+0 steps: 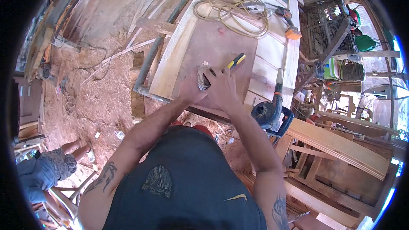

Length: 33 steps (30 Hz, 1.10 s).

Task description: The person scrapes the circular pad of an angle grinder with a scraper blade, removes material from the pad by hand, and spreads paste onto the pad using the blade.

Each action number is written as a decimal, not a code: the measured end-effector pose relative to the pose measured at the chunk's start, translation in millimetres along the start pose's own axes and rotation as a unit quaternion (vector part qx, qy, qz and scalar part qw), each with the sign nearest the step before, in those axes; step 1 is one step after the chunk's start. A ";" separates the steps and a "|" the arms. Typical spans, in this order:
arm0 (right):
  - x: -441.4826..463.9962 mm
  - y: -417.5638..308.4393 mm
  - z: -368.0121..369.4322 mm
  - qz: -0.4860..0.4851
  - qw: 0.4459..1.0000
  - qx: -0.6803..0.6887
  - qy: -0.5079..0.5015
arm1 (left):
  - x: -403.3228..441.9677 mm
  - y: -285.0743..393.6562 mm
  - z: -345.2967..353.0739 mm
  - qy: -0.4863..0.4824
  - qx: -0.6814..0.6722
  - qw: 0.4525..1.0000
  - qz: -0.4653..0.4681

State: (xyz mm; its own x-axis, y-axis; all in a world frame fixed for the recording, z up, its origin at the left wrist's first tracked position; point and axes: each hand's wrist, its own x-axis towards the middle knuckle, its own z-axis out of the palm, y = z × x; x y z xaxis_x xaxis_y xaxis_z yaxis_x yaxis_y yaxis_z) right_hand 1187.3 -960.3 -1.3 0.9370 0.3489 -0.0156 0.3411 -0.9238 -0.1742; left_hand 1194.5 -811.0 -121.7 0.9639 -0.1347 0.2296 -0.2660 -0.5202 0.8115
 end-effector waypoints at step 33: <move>-0.6 -11.3 6.7 0.024 1.000 -0.012 0.008 | -1.9 -7.3 8.9 -0.040 -0.003 0.999 -0.032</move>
State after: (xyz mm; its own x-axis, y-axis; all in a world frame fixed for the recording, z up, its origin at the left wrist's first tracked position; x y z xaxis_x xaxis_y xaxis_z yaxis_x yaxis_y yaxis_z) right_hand 1182.3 -949.0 -5.9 0.9533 0.3019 -0.0066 0.2975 -0.9429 -0.1498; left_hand 1194.7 -814.4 -132.9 0.9767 -0.1675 0.1340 -0.2034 -0.5255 0.8261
